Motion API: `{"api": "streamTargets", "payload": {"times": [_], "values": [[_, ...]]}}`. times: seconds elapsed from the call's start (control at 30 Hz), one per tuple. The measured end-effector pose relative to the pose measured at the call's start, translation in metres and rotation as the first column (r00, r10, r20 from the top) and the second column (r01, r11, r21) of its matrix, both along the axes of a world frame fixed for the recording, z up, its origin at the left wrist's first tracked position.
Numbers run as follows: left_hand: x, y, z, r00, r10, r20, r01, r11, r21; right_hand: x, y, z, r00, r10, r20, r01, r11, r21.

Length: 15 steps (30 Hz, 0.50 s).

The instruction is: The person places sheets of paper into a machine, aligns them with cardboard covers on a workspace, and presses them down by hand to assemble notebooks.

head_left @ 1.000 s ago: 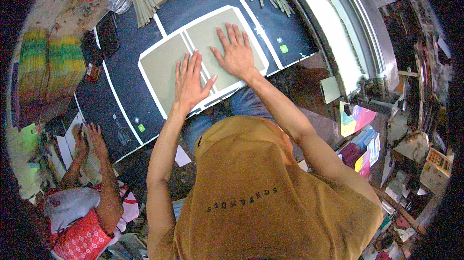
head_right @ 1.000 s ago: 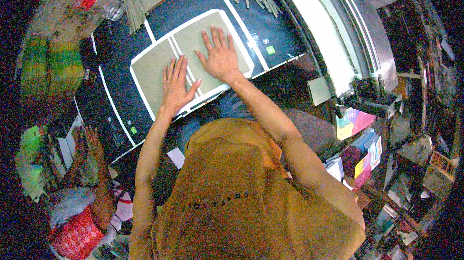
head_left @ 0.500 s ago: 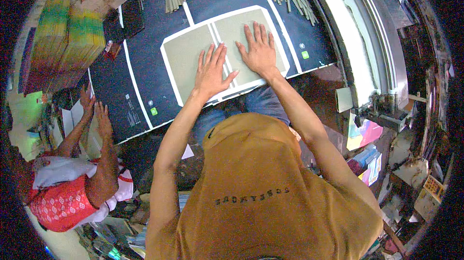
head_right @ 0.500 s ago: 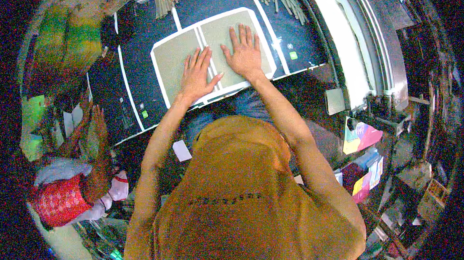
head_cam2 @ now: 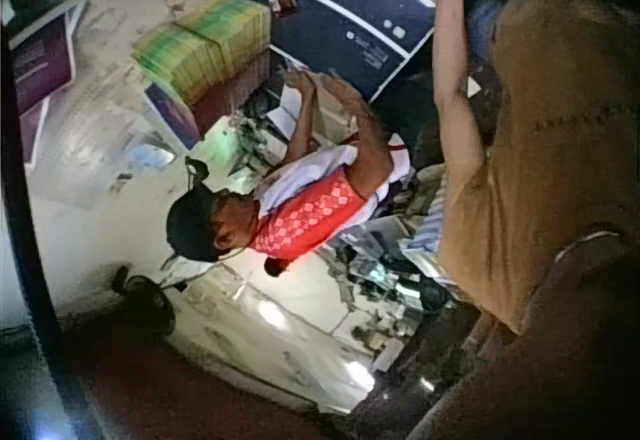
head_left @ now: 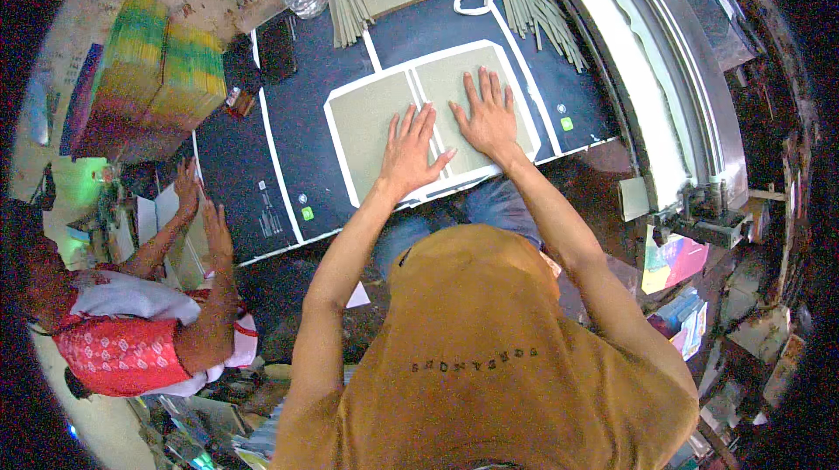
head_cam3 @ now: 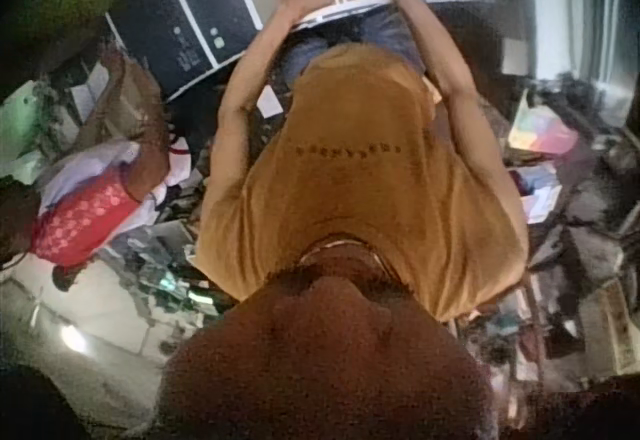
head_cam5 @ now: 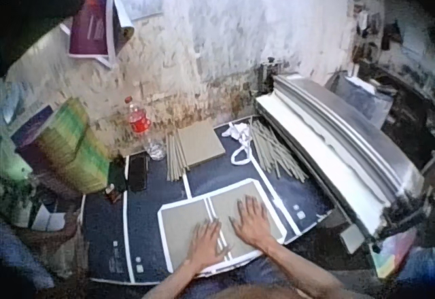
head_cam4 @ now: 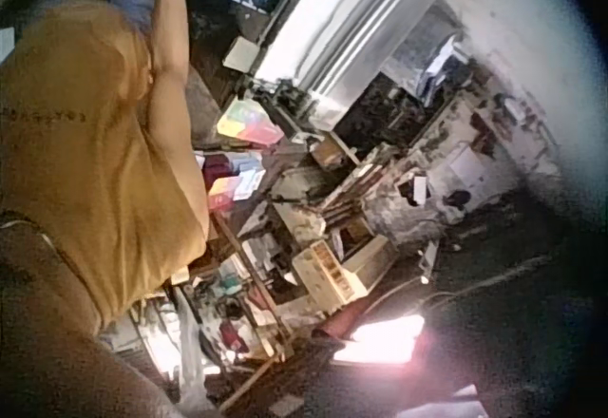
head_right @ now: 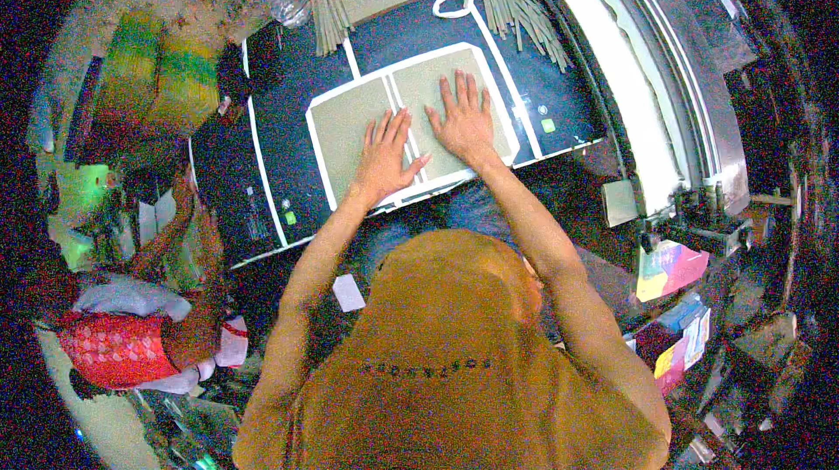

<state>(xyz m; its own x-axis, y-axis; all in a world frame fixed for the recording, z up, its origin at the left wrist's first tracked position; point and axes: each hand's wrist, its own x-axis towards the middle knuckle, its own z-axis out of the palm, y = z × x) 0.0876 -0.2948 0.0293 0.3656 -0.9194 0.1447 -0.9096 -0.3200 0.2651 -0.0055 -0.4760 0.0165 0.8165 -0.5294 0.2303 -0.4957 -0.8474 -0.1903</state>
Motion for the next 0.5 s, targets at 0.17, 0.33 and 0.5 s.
{"api": "streamTargets", "payload": {"times": [0.17,0.33,0.5], "values": [[0.000,-0.003,0.003,1.000,-0.011,-0.026,0.011,1.000,-0.014,-0.002,-0.004,-0.001,0.998,0.017,0.057,-0.017,1.000,-0.003],[0.014,-0.001,0.001,0.992,-0.001,-0.128,-0.009,0.997,-0.081,-0.002,-0.009,0.003,0.998,0.023,0.054,-0.028,0.994,0.104],[0.028,-0.007,-0.002,0.998,-0.034,-0.061,0.036,0.999,0.026,0.022,-0.017,0.006,0.995,0.024,0.092,-0.035,0.992,0.123]]}}
